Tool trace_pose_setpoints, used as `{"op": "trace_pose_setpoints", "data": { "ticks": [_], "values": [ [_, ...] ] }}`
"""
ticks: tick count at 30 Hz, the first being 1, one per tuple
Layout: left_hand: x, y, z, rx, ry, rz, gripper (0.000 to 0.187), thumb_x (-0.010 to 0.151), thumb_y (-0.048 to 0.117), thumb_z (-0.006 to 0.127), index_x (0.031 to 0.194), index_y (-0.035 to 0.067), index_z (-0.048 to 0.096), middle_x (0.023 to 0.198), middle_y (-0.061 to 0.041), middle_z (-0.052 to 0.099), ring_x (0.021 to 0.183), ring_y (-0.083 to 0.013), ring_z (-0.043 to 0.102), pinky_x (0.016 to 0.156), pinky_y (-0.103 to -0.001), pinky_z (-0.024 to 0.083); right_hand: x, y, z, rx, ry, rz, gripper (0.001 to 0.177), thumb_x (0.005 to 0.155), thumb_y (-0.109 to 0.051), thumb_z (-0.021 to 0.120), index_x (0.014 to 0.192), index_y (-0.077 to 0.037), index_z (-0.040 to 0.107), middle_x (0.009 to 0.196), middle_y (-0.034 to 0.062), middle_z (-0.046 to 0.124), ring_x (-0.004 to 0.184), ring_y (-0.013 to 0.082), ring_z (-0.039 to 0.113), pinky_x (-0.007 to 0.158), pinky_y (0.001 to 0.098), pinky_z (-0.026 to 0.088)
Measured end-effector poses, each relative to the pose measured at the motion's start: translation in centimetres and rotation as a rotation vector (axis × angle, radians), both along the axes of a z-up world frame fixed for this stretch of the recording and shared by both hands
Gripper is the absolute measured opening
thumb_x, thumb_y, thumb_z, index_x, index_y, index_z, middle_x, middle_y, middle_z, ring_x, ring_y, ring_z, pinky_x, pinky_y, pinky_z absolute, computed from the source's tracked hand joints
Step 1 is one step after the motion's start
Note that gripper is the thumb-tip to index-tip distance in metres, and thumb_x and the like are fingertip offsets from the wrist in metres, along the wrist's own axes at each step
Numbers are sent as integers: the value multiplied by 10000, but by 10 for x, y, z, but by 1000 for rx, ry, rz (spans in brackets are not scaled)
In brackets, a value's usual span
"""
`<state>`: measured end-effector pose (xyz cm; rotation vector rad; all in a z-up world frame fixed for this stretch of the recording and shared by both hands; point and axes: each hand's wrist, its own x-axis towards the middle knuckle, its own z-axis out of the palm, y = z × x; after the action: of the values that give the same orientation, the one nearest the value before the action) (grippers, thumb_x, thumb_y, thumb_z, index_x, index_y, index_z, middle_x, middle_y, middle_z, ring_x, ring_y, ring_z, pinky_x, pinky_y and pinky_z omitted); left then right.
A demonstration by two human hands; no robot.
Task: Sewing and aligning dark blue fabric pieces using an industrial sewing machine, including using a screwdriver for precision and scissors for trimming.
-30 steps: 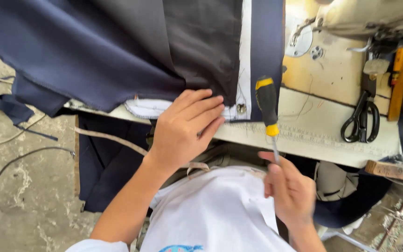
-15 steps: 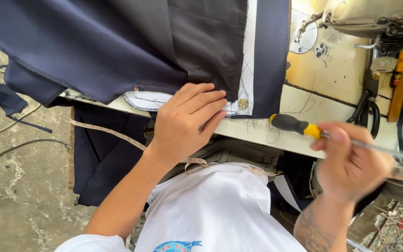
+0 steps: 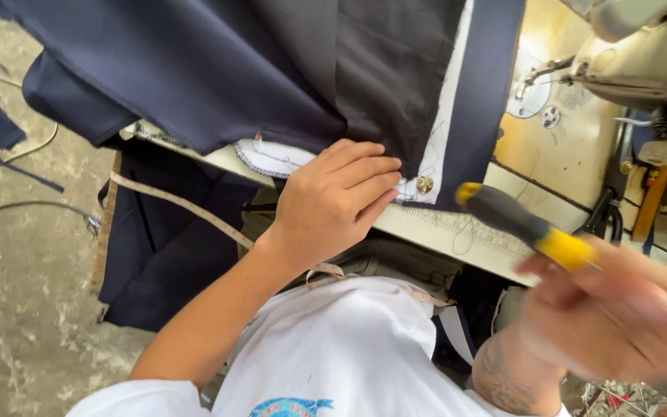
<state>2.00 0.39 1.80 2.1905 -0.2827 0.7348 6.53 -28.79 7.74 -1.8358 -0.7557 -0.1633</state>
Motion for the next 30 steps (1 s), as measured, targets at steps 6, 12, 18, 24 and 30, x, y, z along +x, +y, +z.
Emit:
{"op": "trace_pose_setpoints", "data": {
  "ticks": [6, 12, 18, 24, 30],
  "values": [
    [-3, 0, 0, 5, 1, -38, 41, 1019, 11, 800, 1028, -8, 834, 1099, -128, 816, 1069, -323, 744, 975, -435, 625, 0, 28, -24, -348, -64, -57, 329, 1206, -108, 460, 978, 61, 626, 927, 189, 722, 590, 183, 676, 495, 281, 446],
    [-4, -1, -4, 11, 6, -22, 33, 998, 13, 849, 1030, 5, 852, 1096, -109, 824, 1080, -296, 746, 987, -414, 614, -15, -78, -44, 107, -166, -456, 353, 1237, -266, 402, 1050, 34, 404, 631, 255, 325, 554, 379, 554, 520, 482, 484],
    [3, -1, -1, -15, -9, -14, 43, 1025, 7, 788, 1015, -14, 824, 1085, -123, 811, 1052, -317, 741, 960, -429, 620, -3, 55, 0, -179, -5, -151, 403, 1231, -147, 401, 945, 74, 580, 658, 146, 600, 568, 273, 751, 415, 249, 401],
    [3, 0, 0, 13, -7, -10, 30, 987, -1, 858, 1016, 5, 855, 1075, -113, 831, 1064, -293, 758, 984, -410, 621, -22, 23, -1, 53, -149, -489, 632, 1233, -586, 335, 1018, 8, 337, 635, 137, 210, 529, 351, 534, 512, 436, 495],
    [3, 0, 0, 4, -5, 11, 19, 999, -10, 828, 984, -14, 839, 1046, -121, 825, 1039, -314, 760, 972, -429, 628, -11, 8, -12, -51, -12, -103, 151, 1215, 4, 483, 1275, -37, 616, 1077, 209, 699, 737, 232, 775, 564, 260, 648]
  ]
}}
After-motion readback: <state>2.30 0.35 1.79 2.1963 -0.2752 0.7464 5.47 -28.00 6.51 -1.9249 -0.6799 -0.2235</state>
